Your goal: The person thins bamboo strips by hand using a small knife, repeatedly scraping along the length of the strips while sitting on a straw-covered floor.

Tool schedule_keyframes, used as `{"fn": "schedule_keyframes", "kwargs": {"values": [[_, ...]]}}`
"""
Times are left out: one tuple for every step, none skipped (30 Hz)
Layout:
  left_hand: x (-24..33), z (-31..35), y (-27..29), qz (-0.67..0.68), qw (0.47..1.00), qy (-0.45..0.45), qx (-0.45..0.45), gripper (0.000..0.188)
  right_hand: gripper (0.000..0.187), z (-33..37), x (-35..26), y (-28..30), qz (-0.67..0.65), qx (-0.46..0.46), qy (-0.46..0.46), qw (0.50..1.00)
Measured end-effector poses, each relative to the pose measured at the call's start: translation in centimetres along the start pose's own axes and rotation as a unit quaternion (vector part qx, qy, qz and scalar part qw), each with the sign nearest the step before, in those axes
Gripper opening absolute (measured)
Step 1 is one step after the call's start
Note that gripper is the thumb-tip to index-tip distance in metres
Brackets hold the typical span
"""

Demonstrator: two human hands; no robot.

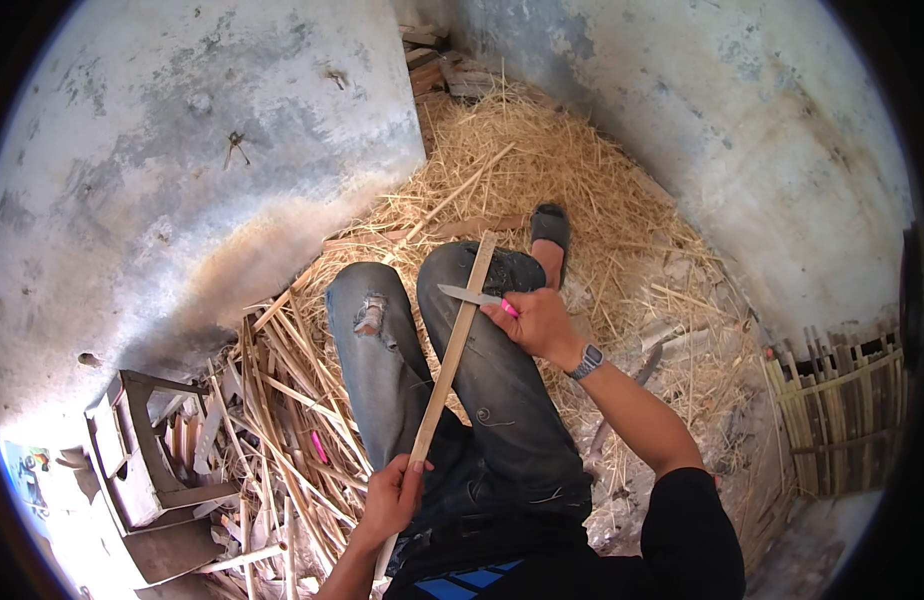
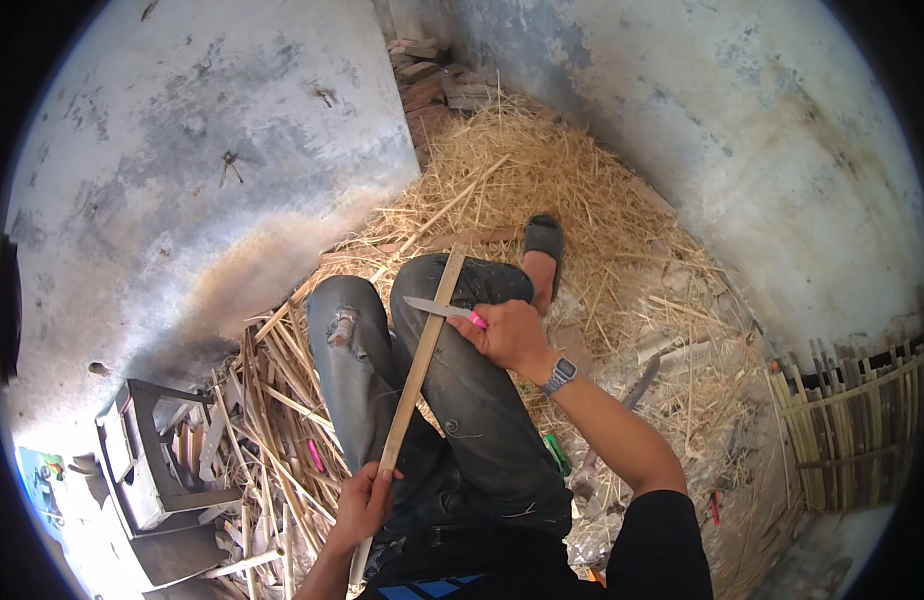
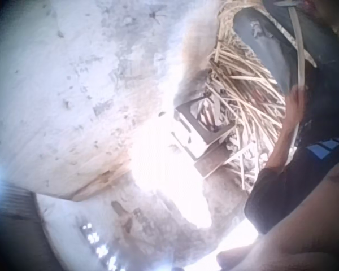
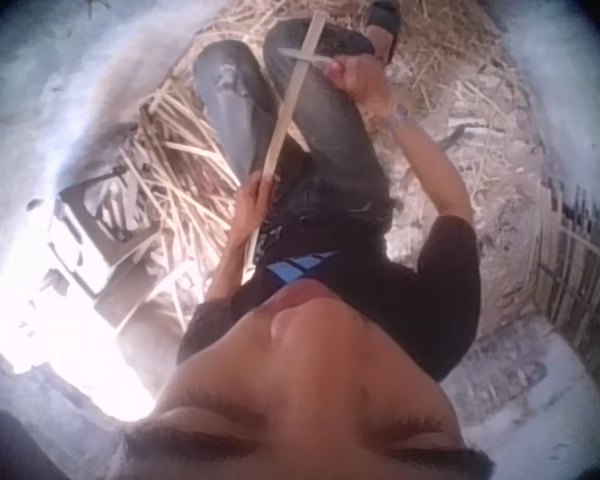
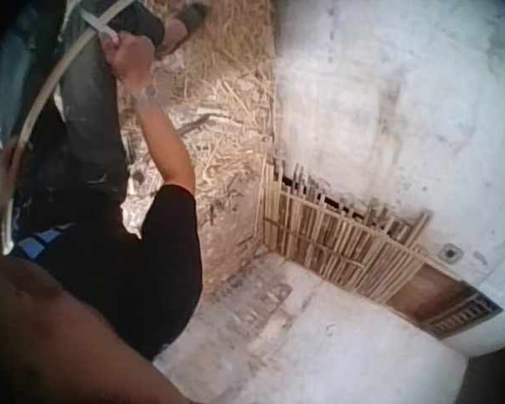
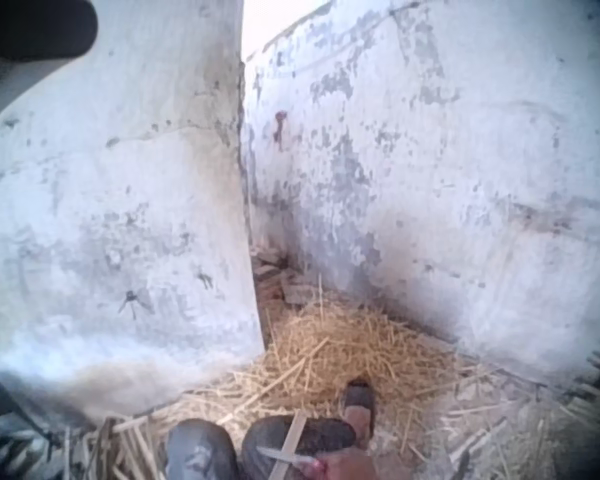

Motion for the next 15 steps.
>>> {"fn": "schedule_keyframes", "kwargs": {"values": [[-0.1,0.1,0.0,0.020,1.000,0.008,-0.001,0.025,0.062,-0.4,0.5,-0.2,0.009,0.016,0.016,1.000],[0.1,0.2,0.0,0.016,1.000,0.007,-0.001,0.024,0.064,-0.7,0.9,-0.3,0.018,0.031,0.031,0.999],[0.3,0.2,0.0,0.012,1.000,0.005,0.000,0.024,0.064,-1.0,1.5,-0.4,0.029,0.042,0.038,0.998],[0.5,0.2,0.0,0.008,1.000,0.003,0.001,0.024,0.065,-1.4,1.8,-0.2,0.041,0.054,0.045,0.997],[0.5,0.3,0.0,0.021,1.000,0.010,0.001,0.024,0.065,-1.7,2.0,-0.2,0.052,0.065,0.051,0.995],[0.5,0.3,0.0,0.034,0.999,0.016,0.000,0.024,0.063,-1.9,2.2,-0.2,0.053,0.069,0.062,0.994],[0.5,0.4,0.2,0.045,0.999,0.023,0.000,0.024,0.062,-2.1,2.1,-0.3,0.053,0.074,0.071,0.993],[0.4,0.6,0.3,0.034,0.999,0.022,0.002,0.023,0.060,-2.4,2.1,-0.4,0.053,0.079,0.081,0.992],[0.2,0.8,0.3,0.023,1.000,0.021,0.003,0.023,0.059,-2.9,2.9,-0.1,0.084,0.094,0.072,0.989],[0.1,1.0,0.4,0.010,1.000,0.018,0.005,0.023,0.059,-3.6,4.1,0.5,0.116,0.112,0.064,0.985],[0.1,1.1,0.3,0.025,1.000,0.016,0.002,0.024,0.058,-4.2,4.6,1.0,0.146,0.129,0.055,0.979],[0.0,1.2,0.3,0.041,0.999,0.015,-0.001,0.025,0.058,-4.6,4.8,0.8,0.143,0.121,0.045,0.981],[-0.2,1.2,0.1,0.060,0.998,0.015,-0.006,0.027,0.057,-4.8,4.8,0.7,0.141,0.110,0.034,0.983],[-0.4,1.2,0.0,0.065,0.998,0.022,-0.001,0.025,0.057,-5.1,4.7,0.3,0.140,0.099,0.023,0.985],[-0.5,1.1,0.0,0.070,0.997,0.029,0.005,0.024,0.057,-5.1,4.7,0.5,0.142,0.101,0.023,0.984]]}}
Point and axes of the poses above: each hand's wrist, its own z-axis away from the middle knuckle, its own y-axis out of the back of the hand, x = y × z, the point moved 4 cm from there along -z, towards the middle knuckle, and after that the axes turned 2 degrees about -y, right-handed, at the moved point
